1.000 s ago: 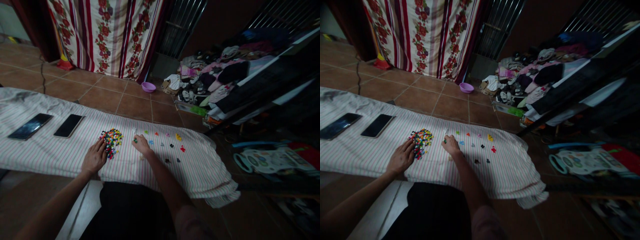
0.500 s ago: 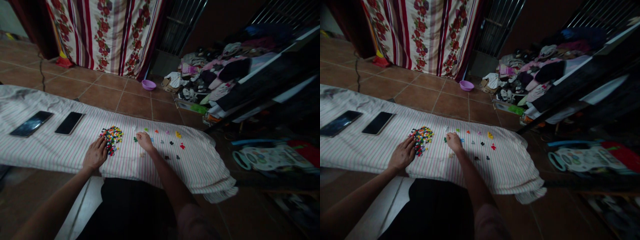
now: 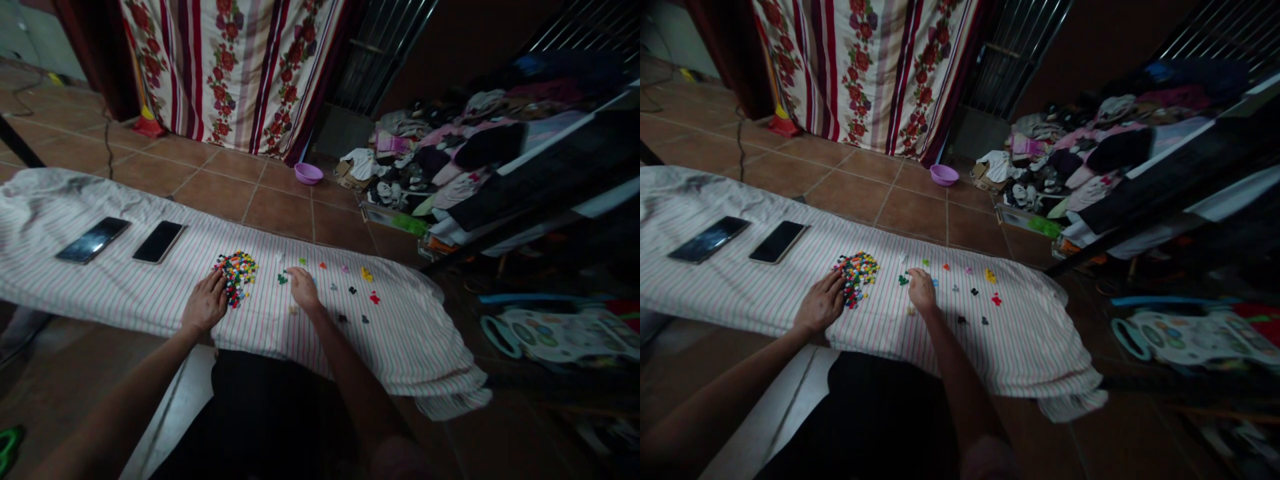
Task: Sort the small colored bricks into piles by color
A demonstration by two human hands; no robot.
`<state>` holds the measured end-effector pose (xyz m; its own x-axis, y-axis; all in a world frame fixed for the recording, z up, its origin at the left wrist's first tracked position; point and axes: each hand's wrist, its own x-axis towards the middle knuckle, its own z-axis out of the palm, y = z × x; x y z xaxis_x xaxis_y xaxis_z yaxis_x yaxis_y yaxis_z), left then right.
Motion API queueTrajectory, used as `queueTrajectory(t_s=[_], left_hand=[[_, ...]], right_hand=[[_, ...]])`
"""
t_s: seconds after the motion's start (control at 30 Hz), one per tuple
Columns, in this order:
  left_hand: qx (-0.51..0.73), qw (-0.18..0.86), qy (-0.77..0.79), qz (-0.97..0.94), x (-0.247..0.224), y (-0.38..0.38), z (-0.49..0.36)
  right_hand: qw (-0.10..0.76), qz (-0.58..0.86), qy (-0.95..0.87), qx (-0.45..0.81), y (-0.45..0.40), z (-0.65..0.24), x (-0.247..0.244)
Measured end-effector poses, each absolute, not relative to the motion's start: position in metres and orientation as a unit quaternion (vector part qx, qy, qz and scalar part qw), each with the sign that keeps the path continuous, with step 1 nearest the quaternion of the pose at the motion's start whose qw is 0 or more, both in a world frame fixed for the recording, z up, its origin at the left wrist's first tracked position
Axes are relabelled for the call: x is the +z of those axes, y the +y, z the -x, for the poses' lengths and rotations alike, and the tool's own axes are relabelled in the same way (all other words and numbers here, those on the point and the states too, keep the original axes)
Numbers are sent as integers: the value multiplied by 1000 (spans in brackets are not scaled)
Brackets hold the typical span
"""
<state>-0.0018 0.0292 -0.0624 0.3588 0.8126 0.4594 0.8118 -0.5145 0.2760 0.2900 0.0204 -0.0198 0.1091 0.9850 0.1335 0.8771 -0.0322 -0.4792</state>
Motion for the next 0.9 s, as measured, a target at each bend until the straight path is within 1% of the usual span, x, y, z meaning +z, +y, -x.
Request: queueTrajectory(t_s=[0.17,0.3,0.63,0.77,0.9], left_hand=[[279,0,492,-825,-60,29,1],[278,-2,494,-824,-59,29,1],[281,14,495,-822,-62,29,1],[285,19,494,-821,-62,29,2],[301,20,490,-818,-64,29,1]], right_hand=[[148,695,-695,114,28,-284,-20],[117,689,-705,119,31,-283,-20],[148,689,-704,83,24,-268,-9],[173,643,-737,116,20,-238,-10],[170,632,-739,161,15,-201,-12]])
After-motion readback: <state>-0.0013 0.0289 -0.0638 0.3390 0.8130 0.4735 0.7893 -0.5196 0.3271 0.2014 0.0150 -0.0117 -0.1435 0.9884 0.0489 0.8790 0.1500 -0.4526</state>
